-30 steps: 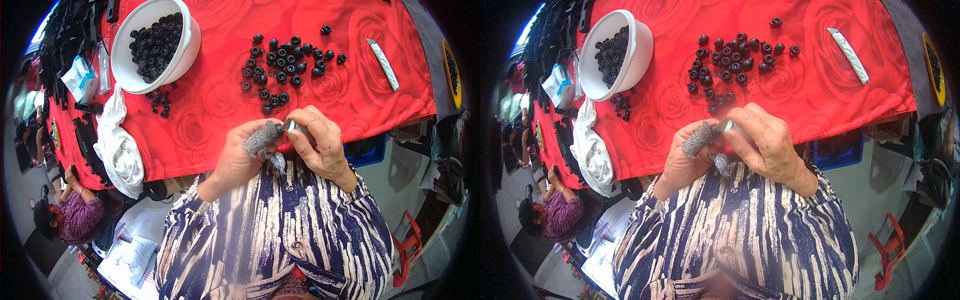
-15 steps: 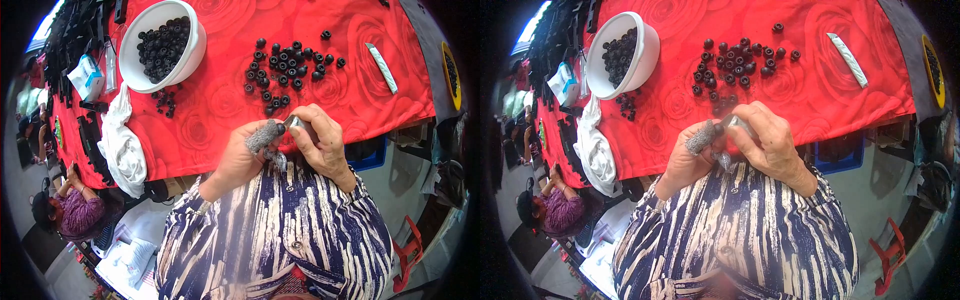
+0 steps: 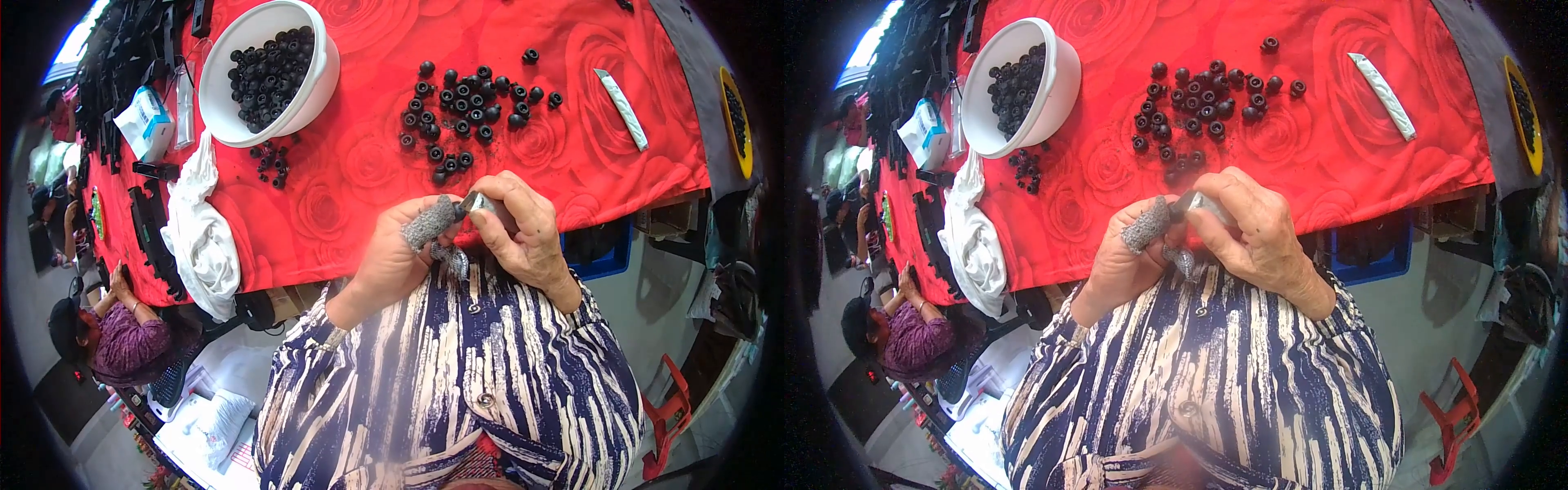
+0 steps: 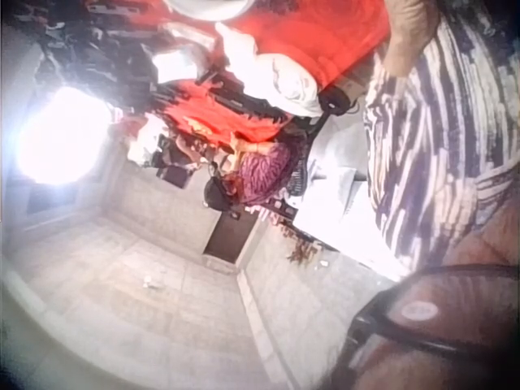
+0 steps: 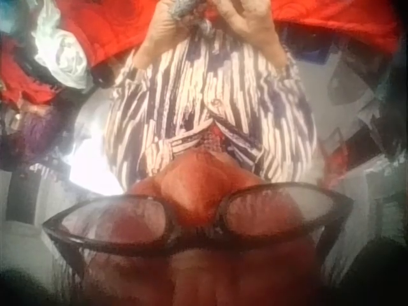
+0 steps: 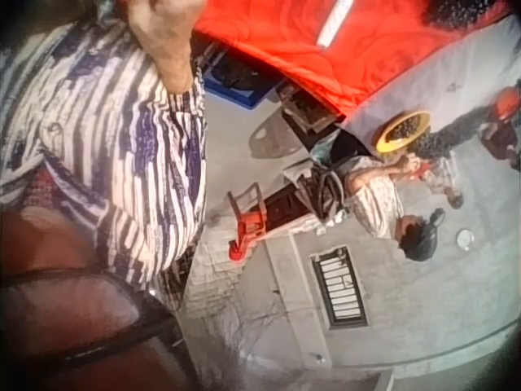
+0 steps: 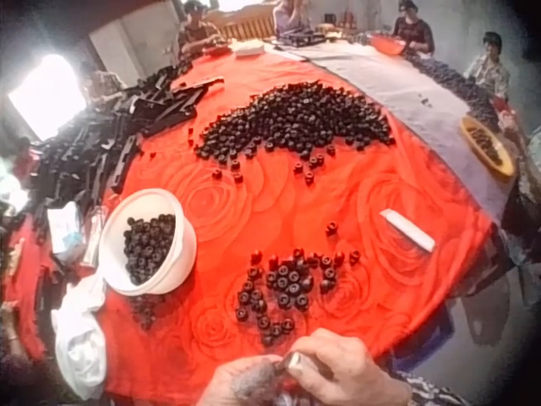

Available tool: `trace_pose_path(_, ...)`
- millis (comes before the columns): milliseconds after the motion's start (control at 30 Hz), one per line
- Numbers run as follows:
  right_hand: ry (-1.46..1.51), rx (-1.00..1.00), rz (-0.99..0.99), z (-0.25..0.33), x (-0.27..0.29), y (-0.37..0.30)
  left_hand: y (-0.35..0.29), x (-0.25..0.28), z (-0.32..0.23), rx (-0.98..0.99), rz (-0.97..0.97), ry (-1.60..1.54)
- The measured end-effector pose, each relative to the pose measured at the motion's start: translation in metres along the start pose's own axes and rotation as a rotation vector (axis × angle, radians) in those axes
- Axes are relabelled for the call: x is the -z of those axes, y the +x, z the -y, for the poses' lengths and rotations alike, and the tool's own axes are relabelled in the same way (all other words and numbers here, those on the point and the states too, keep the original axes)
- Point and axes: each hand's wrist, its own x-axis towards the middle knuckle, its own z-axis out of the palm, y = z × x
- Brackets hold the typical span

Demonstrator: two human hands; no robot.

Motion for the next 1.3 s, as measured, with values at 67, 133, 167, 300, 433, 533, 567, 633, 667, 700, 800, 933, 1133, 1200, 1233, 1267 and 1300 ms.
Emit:
trace_pose_path(67, -0.005, 0.012, 0.000, -0.002, 0.001, 0.001, 0.001, 0.000, 0.000, 0.001, -0.004, -0.005)
trace_pose_path(133, -0.001, 0.031, 0.025, -0.003, 0.001, 0.002, 0.001, 0.000, 0.000, -0.011, -0.005, 0.028)
trace_pose_path(167, 0.000, 0.031, 0.028, -0.004, 0.001, 0.002, 0.001, 0.001, 0.000, -0.012, -0.008, 0.027)
trace_pose_path(300, -0.029, 0.130, 0.138, -0.004, 0.004, 0.002, 0.003, 0.001, 0.000, -0.014, -0.050, 0.010)
trace_pose_path(433, 0.064, 0.020, -0.032, -0.004, 0.005, 0.000, 0.001, -0.011, -0.003, -0.026, -0.112, 0.068)
trace_pose_path(533, -0.020, 0.007, 0.014, 0.001, 0.002, 0.004, 0.002, -0.001, -0.001, -0.032, -0.040, 0.066)
trace_pose_path(567, -0.020, 0.009, 0.013, 0.000, 0.001, 0.004, 0.001, 0.000, -0.002, -0.033, -0.040, 0.067)
trace_pose_path(633, -0.031, 0.026, -0.009, -0.001, -0.001, 0.004, 0.001, 0.000, -0.002, -0.019, -0.003, 0.033)
trace_pose_path(667, -0.032, 0.026, -0.010, -0.001, -0.001, 0.004, 0.001, 0.000, -0.002, -0.019, -0.002, 0.033)
trace_pose_path(700, -0.030, 0.027, -0.003, -0.001, 0.000, 0.004, 0.002, 0.001, -0.001, -0.021, 0.010, 0.026)
trace_pose_path(800, -0.027, 0.022, 0.008, -0.002, 0.000, 0.003, 0.002, 0.002, 0.000, -0.026, 0.015, 0.025)
trace_pose_path(933, -0.007, 0.012, 0.028, -0.002, 0.001, 0.003, 0.004, 0.001, 0.000, -0.029, -0.024, 0.039)
trace_pose_path(1133, 0.008, 0.077, -0.039, 0.010, 0.004, 0.005, 0.004, 0.000, -0.004, -0.015, -0.006, 0.015)
trace_pose_path(1200, -0.079, 0.225, -0.034, 0.006, 0.001, 0.008, 0.004, -0.001, -0.002, -0.008, 0.034, 0.033)
trace_pose_path(1233, -0.077, 0.252, -0.038, 0.002, -0.003, 0.007, 0.006, 0.000, 0.000, 0.060, 0.056, -0.007)
trace_pose_path(1267, -0.074, 0.279, -0.042, -0.001, -0.006, 0.007, 0.008, 0.000, 0.002, 0.126, 0.078, -0.046)
trace_pose_path(1300, -0.066, 0.298, -0.032, 0.000, -0.006, 0.007, 0.008, 0.002, 0.002, 0.149, 0.077, -0.049)
